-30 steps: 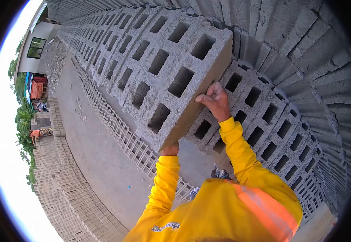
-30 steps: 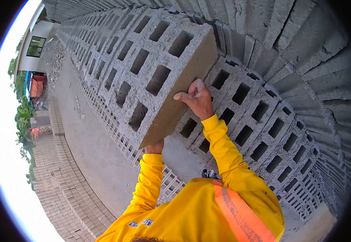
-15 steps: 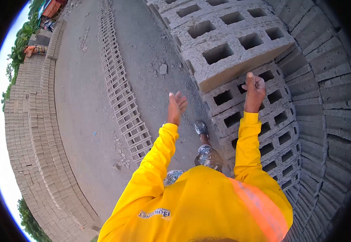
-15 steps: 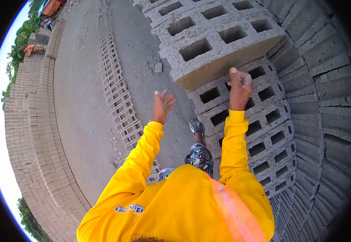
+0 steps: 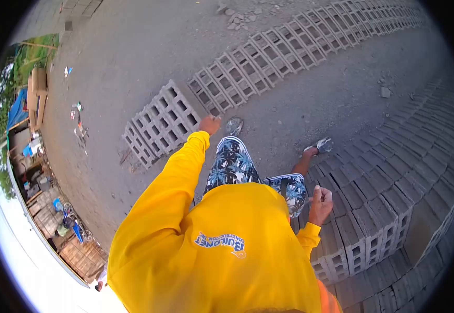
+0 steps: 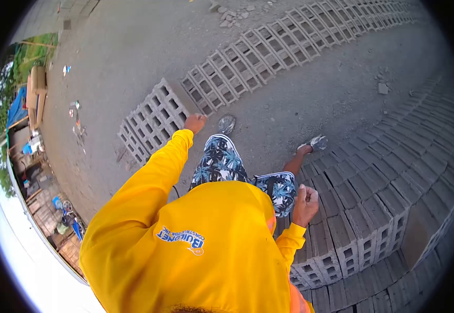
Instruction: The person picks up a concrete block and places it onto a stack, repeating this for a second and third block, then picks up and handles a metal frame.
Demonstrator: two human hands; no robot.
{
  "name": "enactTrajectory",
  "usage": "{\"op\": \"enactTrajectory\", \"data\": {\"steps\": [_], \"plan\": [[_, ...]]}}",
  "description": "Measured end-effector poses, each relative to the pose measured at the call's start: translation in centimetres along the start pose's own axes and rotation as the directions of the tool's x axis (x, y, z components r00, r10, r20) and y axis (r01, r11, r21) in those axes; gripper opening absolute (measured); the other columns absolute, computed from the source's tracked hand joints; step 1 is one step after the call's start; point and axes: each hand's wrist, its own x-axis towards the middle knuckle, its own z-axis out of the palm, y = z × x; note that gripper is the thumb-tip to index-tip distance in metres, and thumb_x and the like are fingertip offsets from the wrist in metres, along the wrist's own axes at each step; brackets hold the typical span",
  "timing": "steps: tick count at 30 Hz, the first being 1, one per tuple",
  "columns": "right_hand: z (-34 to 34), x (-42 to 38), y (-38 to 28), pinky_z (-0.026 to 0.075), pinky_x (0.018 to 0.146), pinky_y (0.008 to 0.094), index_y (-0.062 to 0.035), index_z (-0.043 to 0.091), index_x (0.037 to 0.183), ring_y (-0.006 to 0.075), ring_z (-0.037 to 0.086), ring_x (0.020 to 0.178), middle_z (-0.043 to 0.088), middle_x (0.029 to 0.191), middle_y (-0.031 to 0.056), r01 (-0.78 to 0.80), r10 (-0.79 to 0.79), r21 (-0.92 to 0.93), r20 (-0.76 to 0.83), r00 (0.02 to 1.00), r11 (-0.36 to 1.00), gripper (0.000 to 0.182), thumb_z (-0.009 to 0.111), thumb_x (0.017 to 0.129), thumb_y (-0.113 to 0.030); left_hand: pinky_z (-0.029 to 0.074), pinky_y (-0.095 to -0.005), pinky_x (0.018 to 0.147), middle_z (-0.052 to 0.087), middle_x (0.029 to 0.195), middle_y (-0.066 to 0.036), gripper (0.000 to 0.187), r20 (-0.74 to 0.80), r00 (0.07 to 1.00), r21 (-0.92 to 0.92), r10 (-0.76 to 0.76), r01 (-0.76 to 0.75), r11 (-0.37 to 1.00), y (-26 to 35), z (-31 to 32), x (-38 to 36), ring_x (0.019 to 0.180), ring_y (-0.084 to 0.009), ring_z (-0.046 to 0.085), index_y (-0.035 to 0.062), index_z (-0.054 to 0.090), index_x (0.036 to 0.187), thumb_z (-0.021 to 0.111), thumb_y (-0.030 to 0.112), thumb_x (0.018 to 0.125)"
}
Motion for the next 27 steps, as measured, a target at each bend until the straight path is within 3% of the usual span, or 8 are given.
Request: {"op": "enactTrajectory", "data": {"steps": [5,9,11,15,19,23,25,27], "plan": [[10.5,-3.7,-1.3,0.05,0.066,0.024,-0.0009,0.066,0.098,0.0106,0.061,0.072,0.066,0.081,0.0047,0.082,0.018,-0.208,0.437,0.899,0.975,0.025,0.068,0.092,-0.025,0.048,-0.0471,0.098,0.063,0.124,-0.024,0.056,0.118,0.947,0.196,-0.3,0.274,0.942,-16.0,-2.6,1.7,0.113,-0.0417,0.061,0.0005,0.064,0.117,0.062,0.046,0.086],[13.4,-4.8,1.7,0.048,0.063,0.0241,-0.0008,0.066,0.099,0.0103,0.06,0.069,0.065,0.077,0.0038,0.007,0.174,-0.386,0.433,0.884,0.923,0.023,0.067,0.092,-0.023,0.036,-0.0497,0.11,0.051,0.141,-0.02,0.063,0.063,0.986,0.367,-0.157,0.123,0.922,-22.9,-0.3,6.9,0.135,-0.0386,0.044,0.0007,0.056,0.13,0.067,0.042,0.083],[13.4,-5.7,4.0,0.047,0.062,0.024,-0.0009,0.066,0.098,0.0103,0.06,0.068,0.064,0.076,0.0033,-0.073,0.265,-0.462,0.367,0.891,0.884,0.023,0.066,0.092,-0.023,0.029,-0.0508,0.115,0.047,0.145,-0.019,0.065,-0.074,0.992,0.475,0.102,-0.055,0.878,-24.6,1.1,9.6,0.141,-0.0372,0.035,-0.0007,0.056,0.131,0.068,0.042,0.084],[13.7,-7.8,8.1,0.048,0.061,0.0249,-0.0008,0.066,0.092,0.011,0.06,0.067,0.065,0.073,0.0049,-0.183,0.388,-0.566,0.265,0.883,0.804,0.024,0.067,0.091,-0.024,0.02,-0.0549,0.117,0.051,0.142,-0.017,0.063,0.022,0.972,0.693,0.235,-0.184,0.697,-25.5,2.9,17.4,0.144,-0.0363,0.029,0.0012,0.058,0.129,0.068,0.042,0.083],[13.5,-9.0,9.8,0.051,0.063,0.029,-0.0005,0.068,0.095,0.0145,0.063,0.068,0.068,0.075,0.0078,-0.242,0.428,-0.56,0.228,0.875,0.793,0.025,0.067,0.091,-0.026,0.013,-0.0529,0.12,0.065,0.123,-0.014,0.053,0.072,0.977,0.704,0.2,-0.192,0.684,-26.5,3.3,20.6,0.129,-0.028,0.05,0.0021,0.067,0.112,0.074,0.042,0.079],[15.5,-8.4,9.3,0.053,0.071,0.0346,0.0008,0.067,0.097,0.0233,0.068,0.077,0.07,0.083,0.0126,-0.219,0.407,-0.514,0.288,0.867,0.829,0.032,0.068,0.091,-0.03,0.015,-0.0491,0.12,0.069,0.111,-0.017,0.05,0.074,0.992,0.641,0.098,-0.122,0.758,-25.2,3.7,20.9,0.117,-0.0278,0.058,0.009,0.07,0.114,0.075,0.038,0.073],[15.6,-8.5,9.1,0.053,0.072,0.0349,0.0,0.068,0.098,0.0241,0.068,0.079,0.071,0.086,0.0142,-0.164,0.357,-0.472,0.357,0.863,0.866,0.032,0.068,0.091,-0.031,0.014,-0.0482,0.121,0.07,0.107,-0.019,0.049,0.045,0.987,0.653,0.152,-0.144,0.743,-25.9,4.1,21.9,0.11,-0.0306,0.063,0.0057,0.071,0.11,0.073,0.038,0.073],[14.7,-8.9,8.5,0.053,0.072,0.035,-0.0009,0.068,0.099,0.0243,0.069,0.08,0.071,0.087,0.0151,-0.161,0.326,-0.428,0.347,0.879,0.889,0.032,0.067,0.091,-0.032,0.013,-0.0462,0.121,0.07,0.108,-0.02,0.049,0.092,0.995,0.659,0.027,-0.081,0.748,-22.0,3.1,21.9,0.11,-0.0321,0.063,0.0033,0.071,0.106,0.073,0.04,0.072]]}}
